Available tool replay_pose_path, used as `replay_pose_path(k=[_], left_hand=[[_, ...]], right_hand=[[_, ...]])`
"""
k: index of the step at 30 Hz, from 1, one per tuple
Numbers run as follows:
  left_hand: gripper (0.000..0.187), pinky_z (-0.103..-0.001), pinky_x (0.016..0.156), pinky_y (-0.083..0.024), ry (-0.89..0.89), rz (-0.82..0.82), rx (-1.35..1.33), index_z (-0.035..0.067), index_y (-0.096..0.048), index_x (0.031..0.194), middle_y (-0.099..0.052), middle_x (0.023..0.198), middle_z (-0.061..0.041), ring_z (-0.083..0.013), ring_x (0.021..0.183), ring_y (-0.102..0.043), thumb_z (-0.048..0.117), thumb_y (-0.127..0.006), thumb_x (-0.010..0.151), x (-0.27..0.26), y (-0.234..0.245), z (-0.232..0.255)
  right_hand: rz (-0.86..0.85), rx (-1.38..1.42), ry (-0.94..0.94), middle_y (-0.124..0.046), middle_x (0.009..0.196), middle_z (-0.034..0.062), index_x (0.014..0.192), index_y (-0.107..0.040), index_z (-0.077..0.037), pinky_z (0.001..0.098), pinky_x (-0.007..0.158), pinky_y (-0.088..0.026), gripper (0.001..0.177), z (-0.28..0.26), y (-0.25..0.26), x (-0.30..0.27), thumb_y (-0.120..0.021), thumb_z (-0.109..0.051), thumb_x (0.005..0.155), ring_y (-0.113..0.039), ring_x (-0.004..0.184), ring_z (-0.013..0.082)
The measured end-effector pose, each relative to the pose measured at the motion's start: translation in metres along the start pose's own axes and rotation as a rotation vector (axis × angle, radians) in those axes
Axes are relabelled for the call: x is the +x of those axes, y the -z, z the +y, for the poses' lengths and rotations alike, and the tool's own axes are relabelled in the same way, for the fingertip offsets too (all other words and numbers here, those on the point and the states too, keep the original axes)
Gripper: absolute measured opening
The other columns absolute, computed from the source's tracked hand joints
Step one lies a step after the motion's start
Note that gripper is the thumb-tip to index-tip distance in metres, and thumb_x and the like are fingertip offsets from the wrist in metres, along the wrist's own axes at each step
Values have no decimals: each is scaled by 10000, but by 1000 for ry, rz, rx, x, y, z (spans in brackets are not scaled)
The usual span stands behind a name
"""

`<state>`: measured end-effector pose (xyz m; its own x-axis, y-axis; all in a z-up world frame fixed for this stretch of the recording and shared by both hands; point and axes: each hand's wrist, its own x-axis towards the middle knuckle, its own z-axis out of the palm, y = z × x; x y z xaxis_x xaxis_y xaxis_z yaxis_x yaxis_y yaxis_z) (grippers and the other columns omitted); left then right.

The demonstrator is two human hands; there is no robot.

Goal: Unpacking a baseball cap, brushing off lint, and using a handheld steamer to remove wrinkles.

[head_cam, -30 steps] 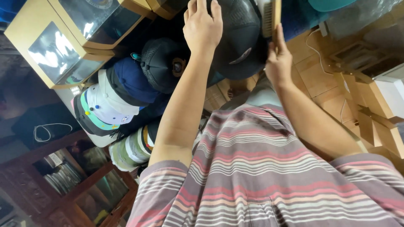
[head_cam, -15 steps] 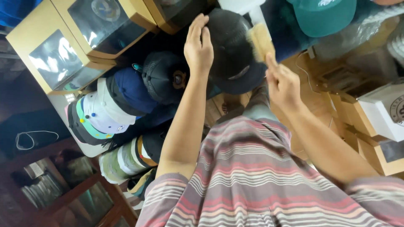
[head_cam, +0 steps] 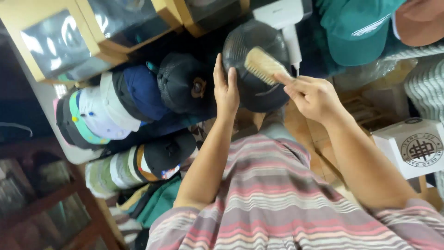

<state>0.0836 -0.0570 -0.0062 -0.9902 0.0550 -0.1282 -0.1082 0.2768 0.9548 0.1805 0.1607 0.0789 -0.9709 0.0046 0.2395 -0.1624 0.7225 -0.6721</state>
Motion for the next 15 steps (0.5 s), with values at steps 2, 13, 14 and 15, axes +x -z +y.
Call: replay_pose_path(k=[2,13,14,15], left_hand=[[612,-508,1223,-343,59,3,-37,232,-318,1621,-380,1639,-158,-366,1499,-413,504,-441,1087,-15,5,3],[626,-400,1241,-325,153,50,-122,178,-428,1548,-468,1600,-117,-272,1502,-430,497,-501,1015,-18,7,-4],[621,-386,1235,-343,165,14,-159,179,-444,1542,-474,1596,-115,-259,1491,-444,482,-536,1008,-22,10,-7],[617,-372,1229,-360,158,-17,-196,179,-460,1535,-480,1592,-113,-247,1481,-459,468,-572,1001,-15,14,-9]], right_hand=[[-66,-54,47,-678,860,110,1279,-749,-59,419,662,-509,210,30,-6,6,-671,-63,1083,-629,780,317],[-531,48,-865,-641,1186,-21,1566,-513,-339,306,632,-381,502,72,17,46,-412,-216,1089,-455,763,159],[-379,103,-758,-588,1057,1,1586,-506,-259,288,634,-412,480,73,24,36,-467,-218,1110,-446,735,141],[-218,164,-632,-535,927,24,1607,-499,-180,271,635,-443,478,77,30,37,-522,-219,1130,-436,708,123]])
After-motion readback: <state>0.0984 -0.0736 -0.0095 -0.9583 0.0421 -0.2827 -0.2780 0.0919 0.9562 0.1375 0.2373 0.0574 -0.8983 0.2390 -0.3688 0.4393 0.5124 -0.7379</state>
